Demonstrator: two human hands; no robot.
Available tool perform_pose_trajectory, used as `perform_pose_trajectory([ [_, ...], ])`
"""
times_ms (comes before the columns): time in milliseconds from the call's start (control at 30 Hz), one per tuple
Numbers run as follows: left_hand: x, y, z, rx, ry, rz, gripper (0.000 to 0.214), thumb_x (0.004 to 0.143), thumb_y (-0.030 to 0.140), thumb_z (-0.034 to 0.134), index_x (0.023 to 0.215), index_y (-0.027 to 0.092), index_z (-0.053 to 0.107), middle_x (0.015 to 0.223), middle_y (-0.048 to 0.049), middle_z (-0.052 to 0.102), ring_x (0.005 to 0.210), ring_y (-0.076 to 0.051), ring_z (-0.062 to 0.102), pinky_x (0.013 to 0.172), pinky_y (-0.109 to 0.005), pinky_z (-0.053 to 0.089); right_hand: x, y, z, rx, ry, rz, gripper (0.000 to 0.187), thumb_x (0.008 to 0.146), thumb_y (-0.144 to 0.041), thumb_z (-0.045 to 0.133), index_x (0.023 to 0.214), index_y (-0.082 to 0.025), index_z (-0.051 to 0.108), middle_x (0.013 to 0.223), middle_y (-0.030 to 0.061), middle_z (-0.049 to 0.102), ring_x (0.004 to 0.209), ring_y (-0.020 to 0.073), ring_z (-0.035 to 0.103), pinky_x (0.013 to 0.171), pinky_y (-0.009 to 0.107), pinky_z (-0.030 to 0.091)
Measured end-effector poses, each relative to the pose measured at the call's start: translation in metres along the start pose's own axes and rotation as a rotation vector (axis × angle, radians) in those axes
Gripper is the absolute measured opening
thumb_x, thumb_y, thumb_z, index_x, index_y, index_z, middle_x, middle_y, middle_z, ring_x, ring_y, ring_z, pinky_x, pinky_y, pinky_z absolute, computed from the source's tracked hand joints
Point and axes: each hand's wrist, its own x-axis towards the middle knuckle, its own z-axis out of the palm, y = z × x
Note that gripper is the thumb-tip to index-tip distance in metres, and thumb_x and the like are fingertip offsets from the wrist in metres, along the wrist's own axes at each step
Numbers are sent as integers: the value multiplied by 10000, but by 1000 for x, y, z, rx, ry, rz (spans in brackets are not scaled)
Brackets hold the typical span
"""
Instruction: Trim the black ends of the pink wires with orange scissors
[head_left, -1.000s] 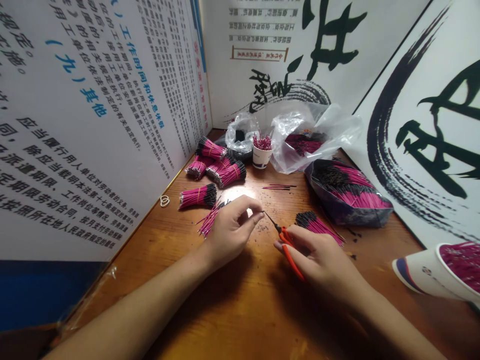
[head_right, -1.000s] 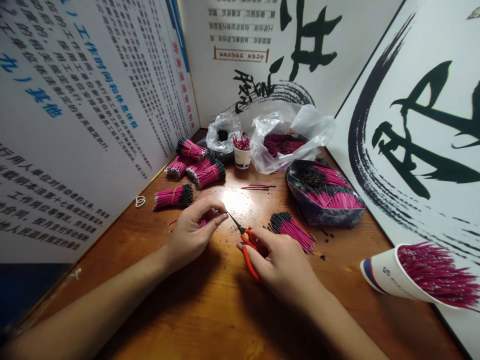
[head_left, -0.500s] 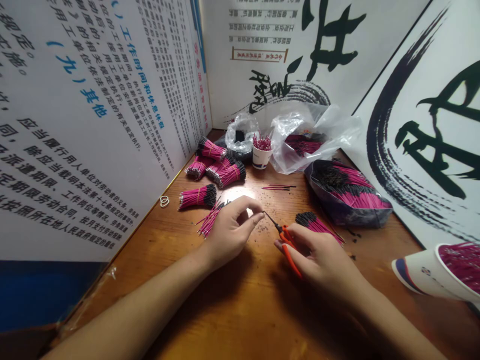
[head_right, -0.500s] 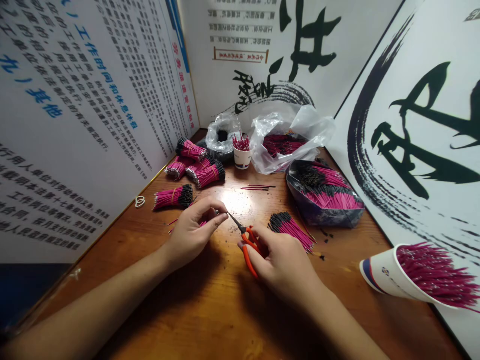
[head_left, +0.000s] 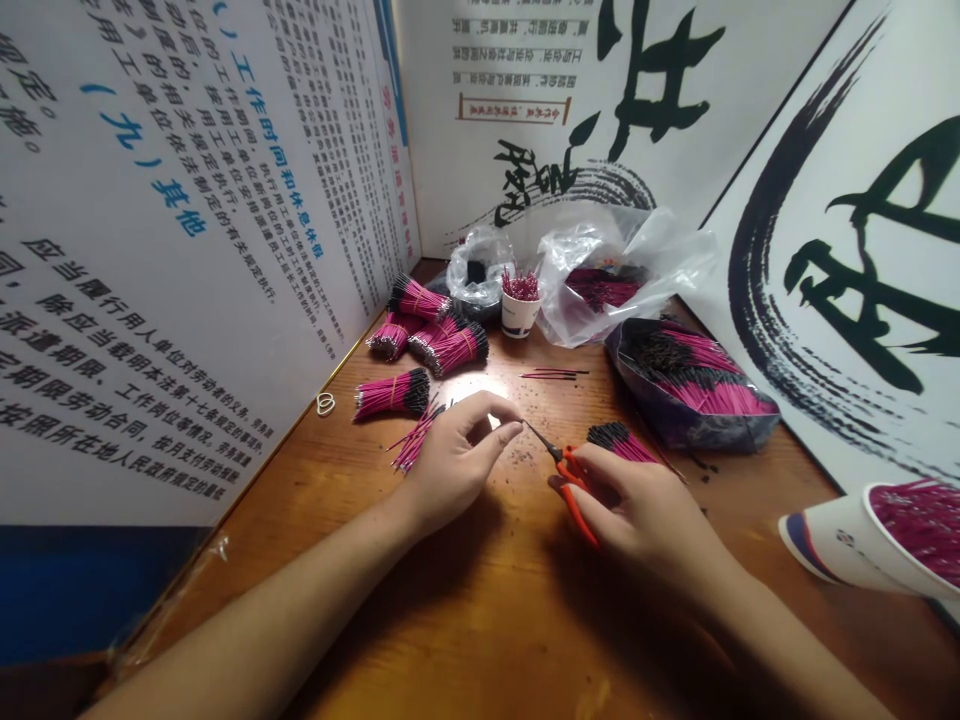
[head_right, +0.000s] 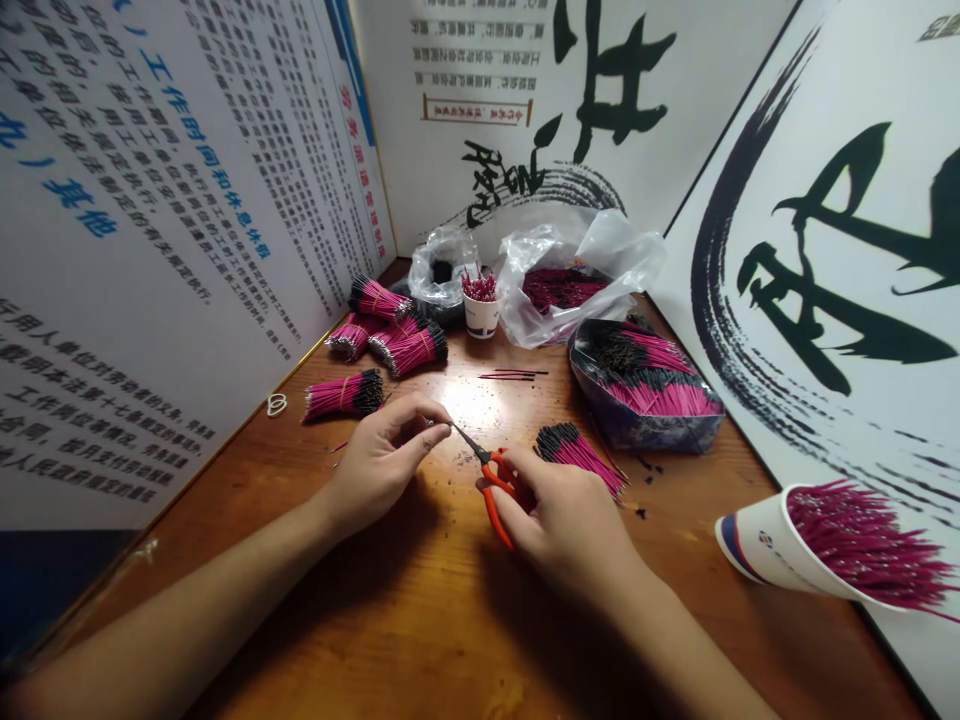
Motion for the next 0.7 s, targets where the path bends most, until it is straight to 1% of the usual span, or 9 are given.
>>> perform_pose_trajectory([
  [233,-1,1,0,-5,-7,-8,86,882,213,614,833,144,622,716,28,538,600,-80,415,565,-218,332,-1,-2,0,-4,-10,-1,208,891,-397,516,766,-233,539,619,-26,618,538,136,492,541,243,304],
  [467,-1,2,0,-12,-14,-20,79,884,210,607,835,149,619,733,26,549,603,-81,427,572,-219,342,0,0,-1,-1,-6,-14,189,889,-364,495,759,-231,530,639,-20,628,554,137,505,551,242,315],
  [700,-1,0,-1,-2,-17,-16,93,891,228,602,857,145,628,754,18,562,627,-87,444,601,-225,357,0,-2,-1,-16,9,4,203,887,-393,516,771,-231,553,619,-22,619,536,136,499,536,242,311],
])
